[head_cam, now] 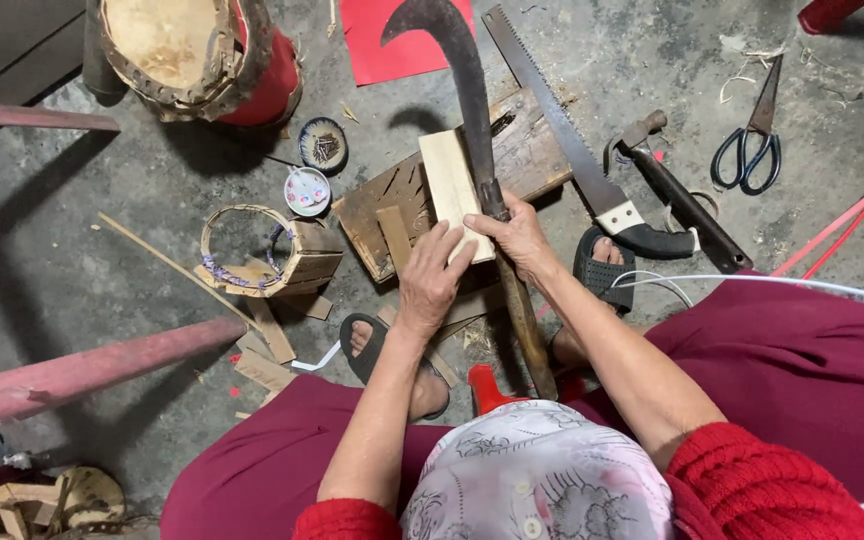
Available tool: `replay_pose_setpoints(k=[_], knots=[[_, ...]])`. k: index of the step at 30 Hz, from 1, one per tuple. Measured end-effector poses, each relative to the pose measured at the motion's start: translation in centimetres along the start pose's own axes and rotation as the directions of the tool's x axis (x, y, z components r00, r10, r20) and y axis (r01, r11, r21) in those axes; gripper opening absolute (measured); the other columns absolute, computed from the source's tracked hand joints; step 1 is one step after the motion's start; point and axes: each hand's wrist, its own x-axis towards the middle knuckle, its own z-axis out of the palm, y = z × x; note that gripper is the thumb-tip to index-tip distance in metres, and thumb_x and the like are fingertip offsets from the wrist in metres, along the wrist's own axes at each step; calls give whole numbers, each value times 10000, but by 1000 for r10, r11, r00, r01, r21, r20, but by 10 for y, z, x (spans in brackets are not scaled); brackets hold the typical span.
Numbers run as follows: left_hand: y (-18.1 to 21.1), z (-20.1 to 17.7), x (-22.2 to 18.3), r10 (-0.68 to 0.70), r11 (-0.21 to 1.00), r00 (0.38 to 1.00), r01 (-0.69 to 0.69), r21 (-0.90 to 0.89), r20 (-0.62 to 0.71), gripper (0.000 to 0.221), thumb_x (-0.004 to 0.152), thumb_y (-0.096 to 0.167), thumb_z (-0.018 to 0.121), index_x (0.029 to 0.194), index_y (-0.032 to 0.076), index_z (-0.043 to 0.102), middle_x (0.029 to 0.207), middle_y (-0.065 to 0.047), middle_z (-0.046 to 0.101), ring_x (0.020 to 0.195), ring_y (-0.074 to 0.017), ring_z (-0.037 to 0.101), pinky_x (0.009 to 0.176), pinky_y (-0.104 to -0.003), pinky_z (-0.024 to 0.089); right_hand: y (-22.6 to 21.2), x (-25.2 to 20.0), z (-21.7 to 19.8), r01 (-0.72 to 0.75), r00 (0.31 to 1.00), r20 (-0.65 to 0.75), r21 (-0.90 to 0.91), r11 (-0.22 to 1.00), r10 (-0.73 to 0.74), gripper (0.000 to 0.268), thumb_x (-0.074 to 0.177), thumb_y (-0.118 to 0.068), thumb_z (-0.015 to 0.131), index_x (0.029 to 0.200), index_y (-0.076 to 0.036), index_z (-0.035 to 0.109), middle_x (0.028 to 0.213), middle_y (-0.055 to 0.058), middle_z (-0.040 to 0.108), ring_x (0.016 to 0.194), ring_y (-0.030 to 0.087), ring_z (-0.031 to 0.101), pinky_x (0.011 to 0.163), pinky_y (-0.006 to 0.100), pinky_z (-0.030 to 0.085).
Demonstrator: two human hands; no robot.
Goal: The person is sawing and shaping small wooden blocks using various hand tools on the floor of a workshop.
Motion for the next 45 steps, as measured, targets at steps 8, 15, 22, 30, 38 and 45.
replay_pose_setpoints(k=[8,15,22,30,38,45], knots=[[-24,-74,65,-333,939,936,319,-126,-114,172,1075,170,573,1111,79,714,852,-83,717,784,-210,715,734,-301,623,-8,-14,-14,194,981,20,-127,973,-193,389,1106,-367,459,1295,-61,610,701,139,661,437,141,603,360,229,523],[-57,-98,95,-360,923,931,346,-168,-58,119,1072,143,588,1090,93,695,823,-71,685,728,-209,697,693,-332,593,18,-12,-16,328,945,99,-312,892,-313,349,1076,-196,544,1401,-69,562,770,135,666,573,169,642,485,299,584],[-78,-82,87,-377,918,926,378,-117,30,69,1030,190,650,1035,121,656,857,-73,674,841,-282,718,804,-402,581,10,-20,-6,439,898,241,-454,775,-368,375,1061,-219,584,1432,-174,611,1257,185,706,1120,346,689,929,491,556],[-93,-74,87,-374,921,903,389,-30,213,114,988,117,669,907,60,612,695,-134,676,659,-332,704,653,-452,571,17,-23,-5,477,875,327,-467,744,-356,368,1052,-218,609,1407,-127,638,1367,140,653,1270,327,592,1069,483,483],[-100,-71,87,-430,893,854,451,-3,293,105,946,89,699,870,39,646,709,-196,707,691,-406,724,650,-515,576,9,-30,0,502,860,357,-471,725,-363,370,1057,-223,602,1409,-113,627,1374,148,641,1290,349,556,1089,498,464],[-87,-84,103,-474,869,826,494,12,305,91,931,111,699,879,61,643,770,-191,726,761,-409,741,688,-523,582,12,-32,-1,473,875,353,-472,744,-332,369,1055,-220,591,1410,-126,628,1369,146,645,1290,353,548,1094,503,455]])
